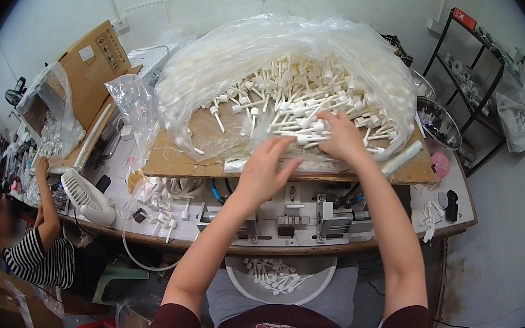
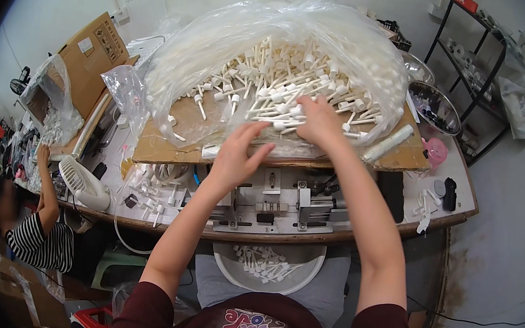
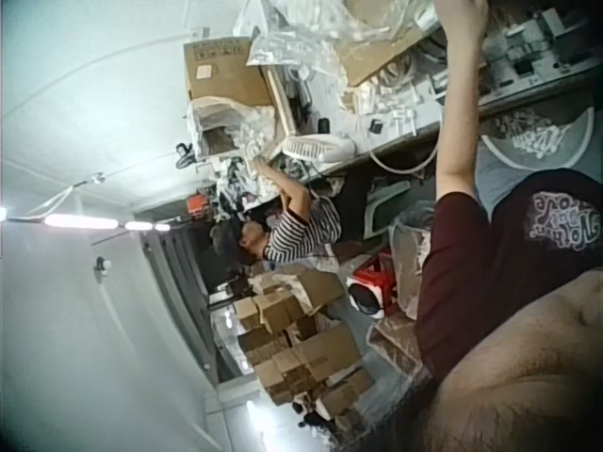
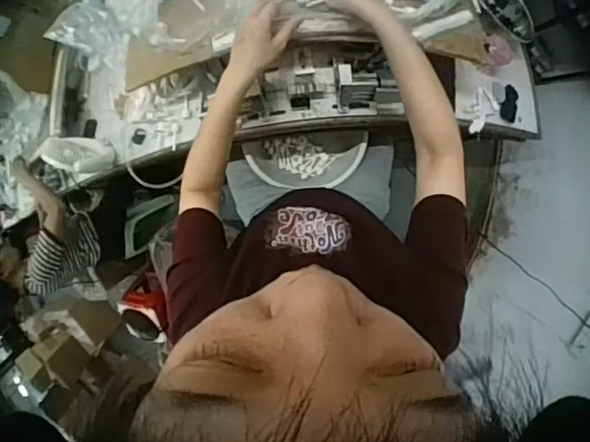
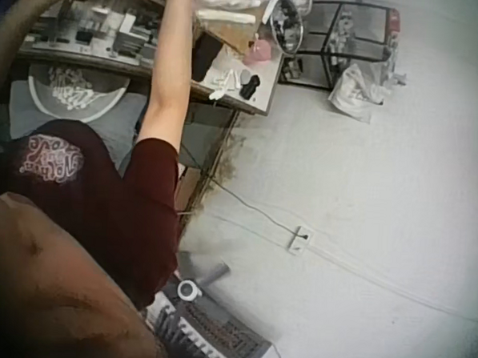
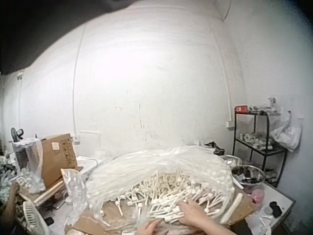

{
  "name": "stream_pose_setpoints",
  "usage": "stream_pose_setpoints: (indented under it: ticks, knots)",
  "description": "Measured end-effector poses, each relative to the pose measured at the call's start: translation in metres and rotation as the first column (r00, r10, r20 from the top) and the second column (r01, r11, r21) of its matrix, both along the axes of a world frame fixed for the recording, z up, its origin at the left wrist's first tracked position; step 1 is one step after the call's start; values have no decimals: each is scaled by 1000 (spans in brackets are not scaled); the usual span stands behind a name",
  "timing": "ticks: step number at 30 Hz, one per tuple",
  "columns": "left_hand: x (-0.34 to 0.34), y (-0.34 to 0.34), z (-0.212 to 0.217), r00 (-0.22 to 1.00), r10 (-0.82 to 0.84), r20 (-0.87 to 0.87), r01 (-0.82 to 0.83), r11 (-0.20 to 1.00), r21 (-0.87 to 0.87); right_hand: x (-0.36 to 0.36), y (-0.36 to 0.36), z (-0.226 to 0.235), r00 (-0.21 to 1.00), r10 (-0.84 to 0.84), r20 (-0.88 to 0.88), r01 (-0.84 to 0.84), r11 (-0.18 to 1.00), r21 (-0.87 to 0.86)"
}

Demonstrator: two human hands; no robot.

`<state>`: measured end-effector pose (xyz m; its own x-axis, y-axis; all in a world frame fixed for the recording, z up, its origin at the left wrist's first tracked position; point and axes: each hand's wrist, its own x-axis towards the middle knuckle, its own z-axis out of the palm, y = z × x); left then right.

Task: Assembling small white plastic components using a specialized pneumatic assembly jig on a workshop bench.

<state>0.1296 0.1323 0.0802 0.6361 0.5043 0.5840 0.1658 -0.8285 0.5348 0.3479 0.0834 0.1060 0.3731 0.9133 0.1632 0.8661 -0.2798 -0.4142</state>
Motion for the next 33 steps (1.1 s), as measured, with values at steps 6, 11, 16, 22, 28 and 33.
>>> stream_pose_setpoints:
  ticks: [6,11,16,22,28,33]
  knots:
    - [-5,21,-9,995,102,14,-103,990,98,-40,26,-15,991,38,-126,-12,980,199]
    - [-21,22,5,996,84,-32,-85,996,-29,-48,-3,-8,994,101,33,-106,953,283]
    - [-49,-12,15,998,53,27,-55,994,95,-46,-37,-8,999,4,48,-15,973,228]
    - [-72,-56,20,1000,-27,-7,27,998,63,-47,-42,-16,992,51,114,-92,916,391]
    - [-83,-84,22,995,-82,63,87,993,-80,-48,-66,-1,952,114,-285,76,812,579]
    - [-63,-100,10,967,-89,237,184,889,-419,-81,-93,0,888,229,-399,101,749,655]
